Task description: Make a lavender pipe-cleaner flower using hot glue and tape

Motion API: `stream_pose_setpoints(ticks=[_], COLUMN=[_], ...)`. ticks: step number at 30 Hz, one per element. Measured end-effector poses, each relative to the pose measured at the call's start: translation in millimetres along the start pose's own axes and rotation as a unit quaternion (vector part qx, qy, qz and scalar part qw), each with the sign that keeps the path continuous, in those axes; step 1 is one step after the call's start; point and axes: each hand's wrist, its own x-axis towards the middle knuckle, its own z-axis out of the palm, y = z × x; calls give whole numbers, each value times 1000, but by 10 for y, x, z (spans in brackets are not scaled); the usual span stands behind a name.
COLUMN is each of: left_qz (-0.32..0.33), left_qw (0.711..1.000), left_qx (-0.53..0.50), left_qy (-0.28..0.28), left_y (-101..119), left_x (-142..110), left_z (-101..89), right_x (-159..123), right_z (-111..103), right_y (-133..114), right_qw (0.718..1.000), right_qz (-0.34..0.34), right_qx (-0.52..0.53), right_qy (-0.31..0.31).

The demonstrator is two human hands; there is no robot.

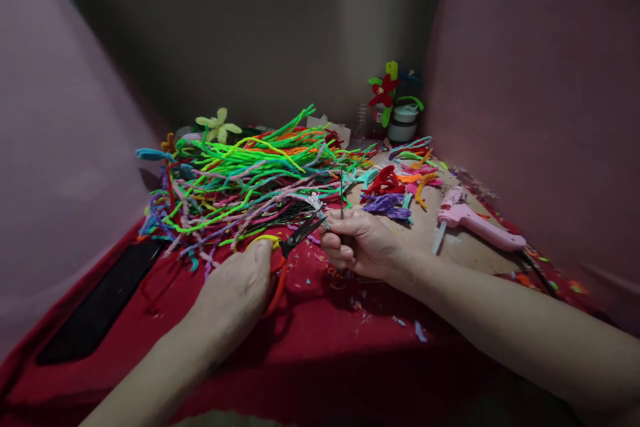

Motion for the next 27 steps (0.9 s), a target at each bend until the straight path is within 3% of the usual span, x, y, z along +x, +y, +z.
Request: stream_pose_setpoints(ticks=[11,20,27], left_qz=[6,28,18], left_qw=[1000,999,999], left_qx=[15,23,-26], left_qy=[-4,16,19], left_y=[38,33,-81], left_x=[-4,-8,9], left_z=[3,54,74], right_x=[13,16,2], right_z=[27,30,49], right_y=[69,85,46], right_qw=[992,988,994], right_qz=[-72,-75,-60], right_qx=[-92,-120,-73], right_qy=[49,55,51])
